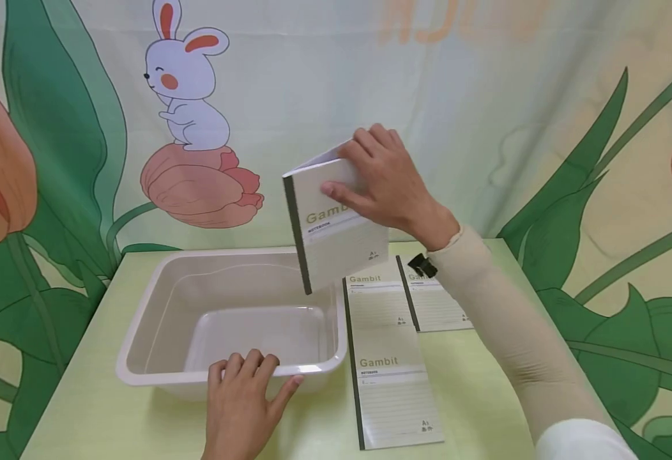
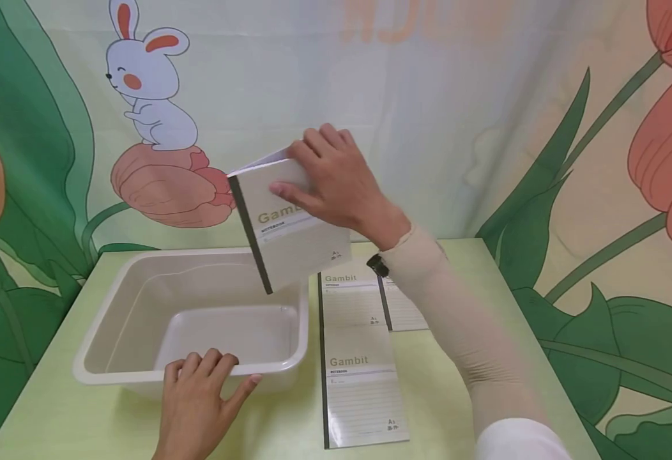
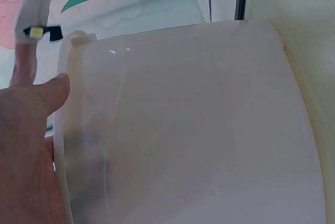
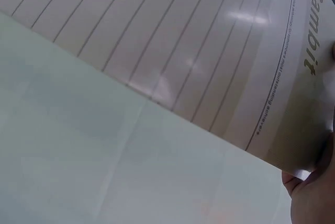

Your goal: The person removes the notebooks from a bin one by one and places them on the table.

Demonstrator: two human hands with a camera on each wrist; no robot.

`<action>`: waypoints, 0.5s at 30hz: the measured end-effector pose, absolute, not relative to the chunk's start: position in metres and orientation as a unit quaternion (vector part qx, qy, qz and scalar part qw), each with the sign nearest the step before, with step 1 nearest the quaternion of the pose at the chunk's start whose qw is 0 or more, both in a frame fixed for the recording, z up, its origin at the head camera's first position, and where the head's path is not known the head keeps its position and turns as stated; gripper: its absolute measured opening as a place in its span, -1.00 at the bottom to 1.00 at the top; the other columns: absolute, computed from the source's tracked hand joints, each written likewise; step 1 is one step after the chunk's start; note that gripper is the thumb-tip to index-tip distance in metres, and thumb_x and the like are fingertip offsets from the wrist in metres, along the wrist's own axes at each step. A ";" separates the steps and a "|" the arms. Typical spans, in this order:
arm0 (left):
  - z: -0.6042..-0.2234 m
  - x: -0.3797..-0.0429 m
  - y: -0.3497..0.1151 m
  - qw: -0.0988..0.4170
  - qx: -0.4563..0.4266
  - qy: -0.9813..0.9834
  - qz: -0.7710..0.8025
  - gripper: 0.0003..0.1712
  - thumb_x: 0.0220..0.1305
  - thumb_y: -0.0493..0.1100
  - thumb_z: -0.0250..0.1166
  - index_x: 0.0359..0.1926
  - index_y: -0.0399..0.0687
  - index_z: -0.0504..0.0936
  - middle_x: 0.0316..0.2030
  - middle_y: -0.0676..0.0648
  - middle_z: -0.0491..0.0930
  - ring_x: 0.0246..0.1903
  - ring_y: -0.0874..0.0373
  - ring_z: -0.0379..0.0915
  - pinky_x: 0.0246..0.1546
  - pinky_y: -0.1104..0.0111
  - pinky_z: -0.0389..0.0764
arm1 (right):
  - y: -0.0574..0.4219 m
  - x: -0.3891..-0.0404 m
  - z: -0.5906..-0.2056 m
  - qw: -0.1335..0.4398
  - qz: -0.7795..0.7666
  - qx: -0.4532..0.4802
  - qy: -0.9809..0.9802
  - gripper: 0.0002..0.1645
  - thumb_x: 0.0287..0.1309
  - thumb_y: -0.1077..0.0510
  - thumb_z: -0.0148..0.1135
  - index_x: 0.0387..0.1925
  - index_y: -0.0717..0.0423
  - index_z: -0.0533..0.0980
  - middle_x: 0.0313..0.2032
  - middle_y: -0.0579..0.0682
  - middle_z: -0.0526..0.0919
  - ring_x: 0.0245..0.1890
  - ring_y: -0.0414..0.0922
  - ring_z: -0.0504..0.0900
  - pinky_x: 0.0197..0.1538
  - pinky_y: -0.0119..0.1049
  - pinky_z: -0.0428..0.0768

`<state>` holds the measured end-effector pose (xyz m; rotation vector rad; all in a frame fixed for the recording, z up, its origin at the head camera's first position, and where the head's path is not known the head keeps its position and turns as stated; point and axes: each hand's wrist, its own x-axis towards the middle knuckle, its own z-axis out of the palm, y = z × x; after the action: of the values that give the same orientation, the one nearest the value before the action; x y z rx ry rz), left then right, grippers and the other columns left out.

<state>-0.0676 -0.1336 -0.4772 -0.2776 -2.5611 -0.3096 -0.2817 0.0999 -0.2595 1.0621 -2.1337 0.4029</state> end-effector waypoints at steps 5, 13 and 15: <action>-0.477 -0.068 -0.133 0.261 -0.100 -0.954 -0.111 -0.45 0.20 0.42 0.12 -0.27 0.06 0.56 -0.38 0.06 0.44 -0.33 0.03 0.27 -0.01 0.06 0.28 | 0.156 -0.286 -0.273 0.383 0.185 0.351 -0.834 -0.13 0.25 -0.56 -0.21 -0.25 0.17 0.48 -0.46 0.07 0.43 -0.39 0.03 0.30 -0.21 -0.09 0.23; -0.479 -0.069 -0.130 0.262 -0.099 -0.953 -0.114 -0.46 0.19 0.41 0.14 -0.27 0.06 0.56 -0.39 0.06 0.45 -0.33 0.02 0.28 0.00 0.06 0.28 | 0.239 -0.284 -0.315 0.330 0.154 0.272 -0.891 -0.30 0.28 -0.41 0.02 -0.23 0.20 0.46 -0.45 0.10 0.47 -0.40 0.03 0.30 -0.22 -0.15 0.21; -0.479 -0.070 -0.130 0.262 -0.099 -0.953 -0.115 -0.45 0.20 0.42 0.13 -0.27 0.06 0.56 -0.39 0.06 0.45 -0.33 0.02 0.29 0.00 0.05 0.29 | 0.258 -0.280 -0.328 0.307 0.147 0.247 -0.907 -0.41 0.28 -0.29 0.13 -0.23 0.21 0.46 -0.45 0.09 0.48 -0.38 0.03 0.30 -0.22 -0.16 0.21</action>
<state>-0.0703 -0.1297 -0.4793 -0.2680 -2.5779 -0.3116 -0.2805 0.2583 -0.3277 0.6526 -2.4002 0.3885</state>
